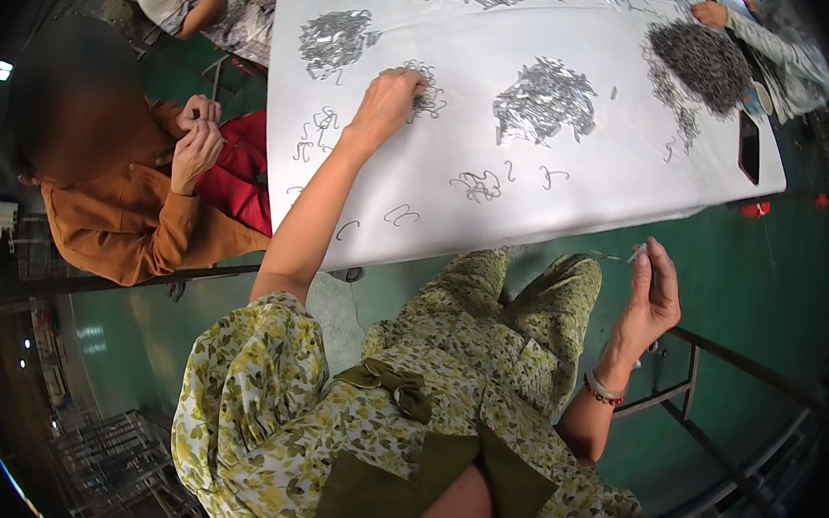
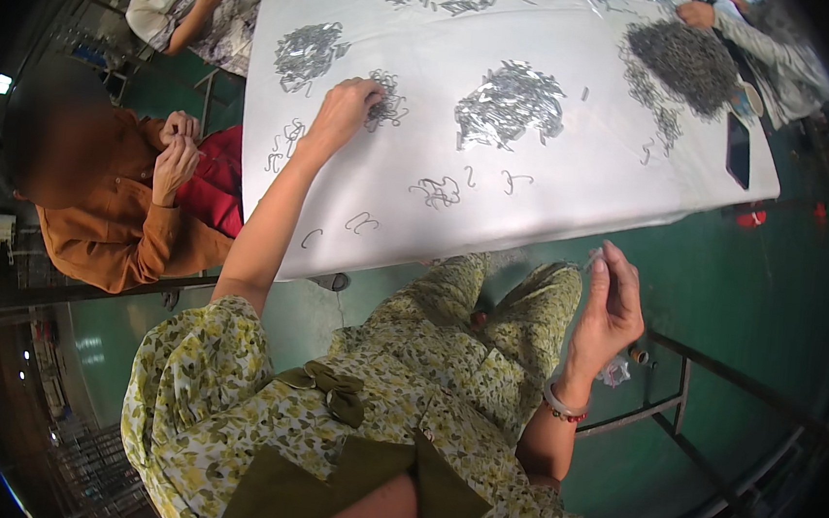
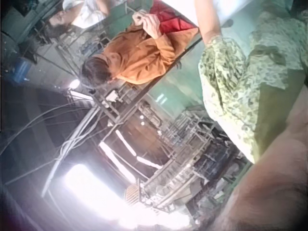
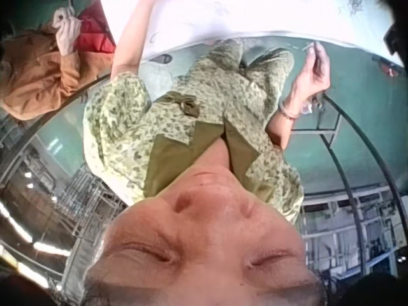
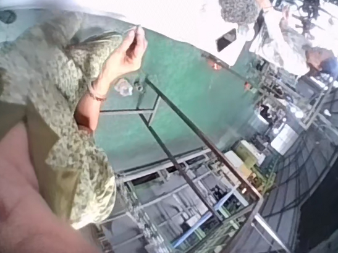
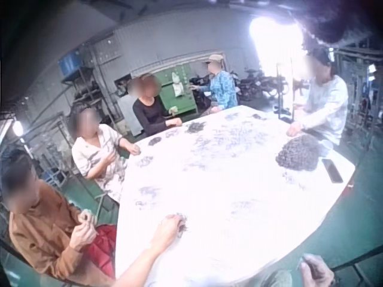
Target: The person sits at a table and repeatedly picks up small metal hooks and wire pieces, then joins them by hand. The person occasionally hangs the assembled hooks on a nearby metal rack.
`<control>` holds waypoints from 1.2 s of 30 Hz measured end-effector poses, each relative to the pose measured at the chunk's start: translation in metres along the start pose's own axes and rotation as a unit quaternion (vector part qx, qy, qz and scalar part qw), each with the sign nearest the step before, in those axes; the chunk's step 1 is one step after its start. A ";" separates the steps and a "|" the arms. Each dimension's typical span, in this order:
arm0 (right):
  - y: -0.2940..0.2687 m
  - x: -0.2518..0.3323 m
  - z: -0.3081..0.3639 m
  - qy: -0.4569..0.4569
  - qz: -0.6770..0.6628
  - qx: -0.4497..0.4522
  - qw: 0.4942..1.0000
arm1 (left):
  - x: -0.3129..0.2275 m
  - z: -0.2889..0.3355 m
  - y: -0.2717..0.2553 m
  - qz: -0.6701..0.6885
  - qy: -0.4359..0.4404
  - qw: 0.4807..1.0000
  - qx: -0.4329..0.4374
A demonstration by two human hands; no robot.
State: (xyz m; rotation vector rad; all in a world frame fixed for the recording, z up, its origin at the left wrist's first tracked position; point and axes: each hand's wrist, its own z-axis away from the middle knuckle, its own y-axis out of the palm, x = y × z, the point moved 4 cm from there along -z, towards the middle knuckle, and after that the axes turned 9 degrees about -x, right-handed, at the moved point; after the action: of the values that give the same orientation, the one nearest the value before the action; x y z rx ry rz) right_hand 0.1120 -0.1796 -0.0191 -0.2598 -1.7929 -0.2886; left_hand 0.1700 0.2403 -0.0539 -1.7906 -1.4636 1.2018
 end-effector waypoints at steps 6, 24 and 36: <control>0.004 -0.006 0.006 0.005 0.024 -0.016 1.000 | -0.076 -0.001 0.006 0.284 -0.197 0.937 0.057; 0.026 0.002 0.021 -0.094 0.049 0.003 0.994 | -0.256 0.068 0.011 0.556 -0.100 0.822 0.070; 0.092 -0.029 -0.097 -0.262 0.269 0.252 0.892 | -0.251 0.076 -0.001 0.549 -0.099 0.825 0.091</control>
State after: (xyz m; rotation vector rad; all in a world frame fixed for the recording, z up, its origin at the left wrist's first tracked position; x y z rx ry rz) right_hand 0.2381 -0.1256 -0.0200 -0.4763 -2.1554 0.7001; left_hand 0.0985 -0.0084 -0.0125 -2.4684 -0.2188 1.9930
